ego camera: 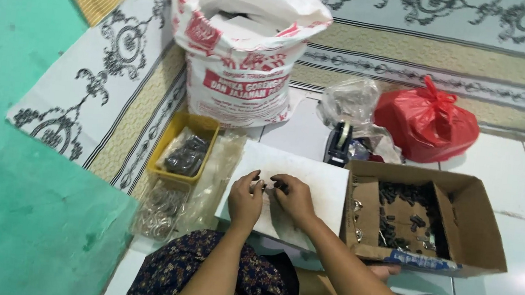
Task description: A person sits on the floor and packs small metal pins or components from a box into small plastic bags.
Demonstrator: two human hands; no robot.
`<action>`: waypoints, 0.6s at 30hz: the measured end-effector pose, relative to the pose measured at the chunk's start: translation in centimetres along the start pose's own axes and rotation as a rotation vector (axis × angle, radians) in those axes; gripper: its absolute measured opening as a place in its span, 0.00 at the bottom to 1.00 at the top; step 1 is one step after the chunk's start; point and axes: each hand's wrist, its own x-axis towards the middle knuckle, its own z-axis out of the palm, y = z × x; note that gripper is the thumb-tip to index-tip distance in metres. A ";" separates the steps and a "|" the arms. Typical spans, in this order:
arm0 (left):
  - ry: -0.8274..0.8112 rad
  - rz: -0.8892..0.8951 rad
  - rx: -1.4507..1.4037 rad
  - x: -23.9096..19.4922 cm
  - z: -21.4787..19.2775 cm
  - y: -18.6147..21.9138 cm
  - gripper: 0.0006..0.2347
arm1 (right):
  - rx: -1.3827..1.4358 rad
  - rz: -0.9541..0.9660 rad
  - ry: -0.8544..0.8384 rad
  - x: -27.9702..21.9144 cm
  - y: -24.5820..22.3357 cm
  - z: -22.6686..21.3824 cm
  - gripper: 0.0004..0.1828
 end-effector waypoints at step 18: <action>-0.301 0.760 -0.117 -7.2 12.3 11.6 0.08 | -0.382 0.566 0.269 -8.0 32.8 -22.0 0.14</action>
